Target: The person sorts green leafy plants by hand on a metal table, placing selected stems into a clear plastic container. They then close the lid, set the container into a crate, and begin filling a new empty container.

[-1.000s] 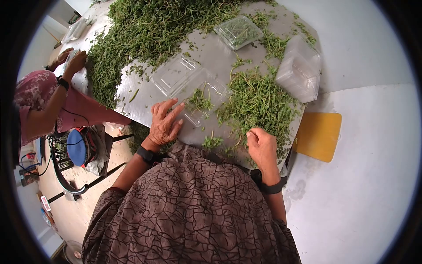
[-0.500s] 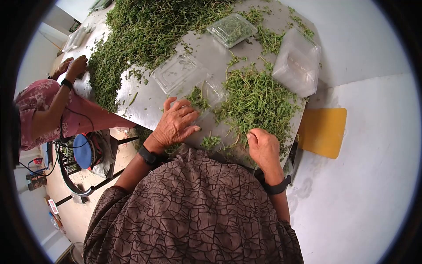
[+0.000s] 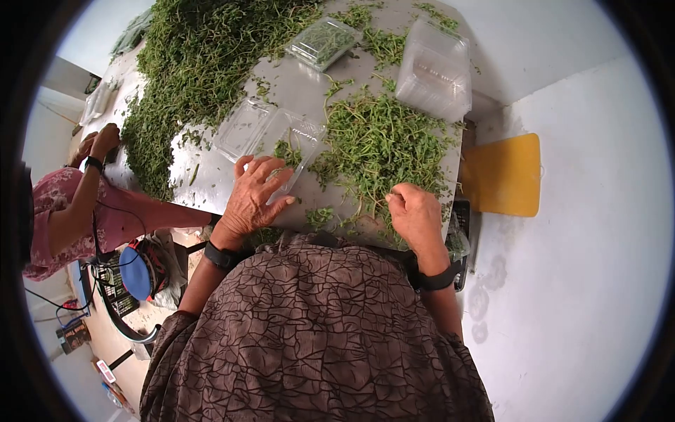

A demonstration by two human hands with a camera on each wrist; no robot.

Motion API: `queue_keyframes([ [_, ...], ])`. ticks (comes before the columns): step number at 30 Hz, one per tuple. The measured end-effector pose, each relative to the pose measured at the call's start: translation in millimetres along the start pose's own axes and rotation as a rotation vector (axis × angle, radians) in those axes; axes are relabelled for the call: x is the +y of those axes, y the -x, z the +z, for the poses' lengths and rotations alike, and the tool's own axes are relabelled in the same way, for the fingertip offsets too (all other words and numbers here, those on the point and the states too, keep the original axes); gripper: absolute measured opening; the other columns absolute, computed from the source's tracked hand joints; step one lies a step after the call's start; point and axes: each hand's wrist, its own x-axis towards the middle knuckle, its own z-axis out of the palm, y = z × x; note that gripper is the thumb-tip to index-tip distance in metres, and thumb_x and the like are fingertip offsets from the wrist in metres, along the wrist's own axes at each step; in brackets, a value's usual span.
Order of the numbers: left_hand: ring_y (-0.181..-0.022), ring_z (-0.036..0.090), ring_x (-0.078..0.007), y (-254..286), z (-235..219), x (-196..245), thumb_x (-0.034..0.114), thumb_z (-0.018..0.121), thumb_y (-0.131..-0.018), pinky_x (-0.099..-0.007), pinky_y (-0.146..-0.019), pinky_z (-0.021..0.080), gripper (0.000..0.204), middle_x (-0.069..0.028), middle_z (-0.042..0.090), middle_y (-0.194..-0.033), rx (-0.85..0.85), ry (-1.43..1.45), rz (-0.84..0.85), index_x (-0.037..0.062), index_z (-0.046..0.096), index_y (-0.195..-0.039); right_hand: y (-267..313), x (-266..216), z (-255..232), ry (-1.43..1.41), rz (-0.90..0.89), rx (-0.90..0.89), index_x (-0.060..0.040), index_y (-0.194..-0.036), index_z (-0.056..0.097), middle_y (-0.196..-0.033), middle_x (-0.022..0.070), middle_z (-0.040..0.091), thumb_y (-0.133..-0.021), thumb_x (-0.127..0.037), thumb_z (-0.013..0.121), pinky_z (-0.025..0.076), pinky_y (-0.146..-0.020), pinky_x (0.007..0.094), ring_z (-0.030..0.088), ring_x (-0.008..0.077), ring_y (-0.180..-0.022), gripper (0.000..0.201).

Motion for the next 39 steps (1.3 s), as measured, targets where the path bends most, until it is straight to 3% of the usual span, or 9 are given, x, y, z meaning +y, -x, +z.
queue_keyframes([
  [2,-0.108,0.051,-0.0258,5.6,7.7,-5.9,0.039,0.067,-0.078,-0.0512,-0.101,0.027,0.046,-0.0078,0.055,-0.110,-0.163,-0.035,0.002,0.0084,0.058,-0.111,4.6,1.4,4.1,0.100,0.012,-0.086,-0.0015,-0.087,0.063,-0.074,0.0168,0.063,-0.075,-0.017,0.069,0.048,-0.062,0.0407,0.061,0.0344,-0.066,0.020],
  [6,-0.108,0.051,-0.0254,8.6,9.9,-2.9,0.035,0.068,-0.077,-0.0516,-0.102,0.026,0.046,-0.0071,0.057,-0.107,-0.179,-0.013,-0.005,0.0083,0.057,-0.112,5.9,-8.1,17.9,0.270,-0.055,-0.140,0.0000,-0.082,0.059,-0.074,0.0174,0.062,-0.073,-0.021,0.071,0.047,-0.064,0.0420,0.062,0.0358,-0.071,0.026],
  [14,-0.122,0.043,-0.0300,23.0,10.0,-4.4,0.035,0.067,-0.079,-0.0497,-0.104,0.024,0.055,-0.0103,0.050,-0.125,0.039,-0.047,-0.056,0.0091,0.050,-0.124,-8.8,7.6,27.2,0.406,-0.198,-0.028,-0.0015,-0.068,0.056,-0.066,0.0155,0.059,-0.072,-0.012,0.065,0.046,-0.056,0.0410,0.060,0.0329,-0.062,0.014],
  [17,-0.124,0.041,-0.0309,31.9,15.2,-7.5,0.038,0.065,-0.080,-0.0492,-0.104,0.023,0.057,-0.0115,0.048,-0.128,0.097,-0.058,-0.094,0.0085,0.048,-0.126,-18.5,-6.1,11.7,0.027,-0.113,0.199,-0.0028,-0.067,0.056,-0.064,0.0133,0.058,-0.074,-0.009,0.061,0.044,-0.052,0.0394,0.056,0.0325,-0.056,0.011],
  [24,-0.126,0.039,-0.0339,46.8,43.1,-13.2,0.038,0.057,-0.085,-0.0499,-0.104,0.024,0.054,-0.0146,0.045,-0.133,0.180,-0.015,-0.177,0.0075,0.047,-0.128,-47.9,2.3,6.2,0.097,0.066,0.154,-0.0034,-0.068,0.057,-0.064,0.0163,0.056,-0.076,-0.012,0.062,0.043,-0.053,0.0402,0.055,0.0350,-0.057,0.012],
  [28,-0.126,0.038,-0.0364,47.8,41.2,-13.1,0.032,0.059,-0.084,-0.0506,-0.104,0.025,0.053,-0.0164,0.041,-0.136,0.189,0.018,-0.146,0.0077,0.046,-0.130,-60.7,11.8,16.8,0.166,-0.028,0.164,-0.0035,-0.068,0.058,-0.062,0.0165,0.056,-0.076,-0.014,0.063,0.045,-0.055,0.0412,0.056,0.0354,-0.058,0.014],
  [30,-0.127,0.038,-0.0369,47.6,41.4,-13.1,0.029,0.060,-0.083,-0.0509,-0.104,0.025,0.053,-0.0167,0.040,-0.137,0.171,0.020,-0.145,0.0078,0.046,-0.130,-67.0,16.5,23.9,0.369,0.010,0.094,-0.0035,-0.075,0.064,-0.060,0.0126,0.058,-0.078,-0.017,0.063,0.043,-0.055,0.0362,0.055,0.0267,-0.053,0.014],
  [34,-0.124,0.041,-0.0366,46.0,40.6,-11.5,0.017,0.067,-0.076,-0.0488,-0.099,0.033,0.058,-0.0159,0.041,-0.137,0.182,0.039,-0.123,0.0090,0.045,-0.130,-78.7,21.7,31.2,0.367,-0.108,0.110,-0.0042,-0.071,0.063,-0.062,0.0126,0.059,-0.077,-0.014,0.062,0.044,-0.053,0.0357,0.055,0.0268,-0.053,0.011],
  [39,-0.124,0.040,-0.0380,47.4,41.5,-9.5,0.018,0.066,-0.077,-0.0485,-0.100,0.034,0.058,-0.0167,0.040,-0.137,0.224,0.092,-0.152,0.0052,0.043,-0.129,-82.5,-54.4,6.4,-0.204,-0.191,0.013,-0.0002,-0.074,0.062,-0.056,0.0082,0.057,-0.078,-0.006,0.062,0.043,-0.050,0.0274,0.053,0.0123,-0.050,0.007],
])
